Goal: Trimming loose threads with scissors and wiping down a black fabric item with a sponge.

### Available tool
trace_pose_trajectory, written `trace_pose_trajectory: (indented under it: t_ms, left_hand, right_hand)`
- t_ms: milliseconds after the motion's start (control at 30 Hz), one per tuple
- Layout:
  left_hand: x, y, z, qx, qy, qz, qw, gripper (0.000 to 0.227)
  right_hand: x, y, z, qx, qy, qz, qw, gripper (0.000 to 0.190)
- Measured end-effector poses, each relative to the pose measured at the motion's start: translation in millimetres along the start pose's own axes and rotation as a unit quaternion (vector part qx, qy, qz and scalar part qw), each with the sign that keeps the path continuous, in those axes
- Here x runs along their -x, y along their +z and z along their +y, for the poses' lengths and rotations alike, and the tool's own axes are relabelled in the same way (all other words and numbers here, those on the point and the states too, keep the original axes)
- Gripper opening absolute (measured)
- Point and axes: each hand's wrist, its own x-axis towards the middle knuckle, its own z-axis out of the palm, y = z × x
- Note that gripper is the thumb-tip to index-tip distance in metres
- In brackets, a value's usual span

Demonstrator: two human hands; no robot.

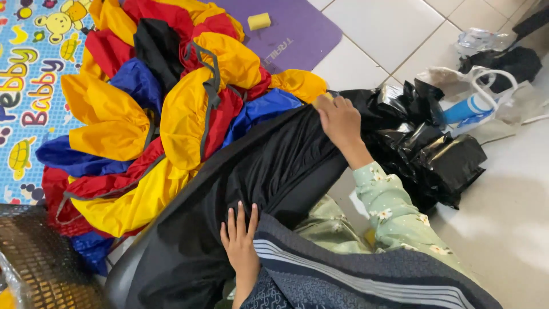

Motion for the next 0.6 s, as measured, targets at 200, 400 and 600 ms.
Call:
trace_pose_trajectory:
  t_ms: [200,400,600]
  left_hand:
    - [-6,0,1,0.027,-0.018,0.006,0.999,0.07]
    - [-4,-1,0,0.026,-0.009,0.015,1.0,0.071]
    - [-2,-19,2,0.175,-0.001,0.113,0.978,0.046]
  right_hand:
    - [19,-70,-64,-0.209,-0.145,0.085,0.963,0.027]
    - [48,-46,-62,-0.204,-0.192,0.021,0.96,0.027]
    - [19,-45,-2,-0.074,0.034,0.044,0.996,0.034]
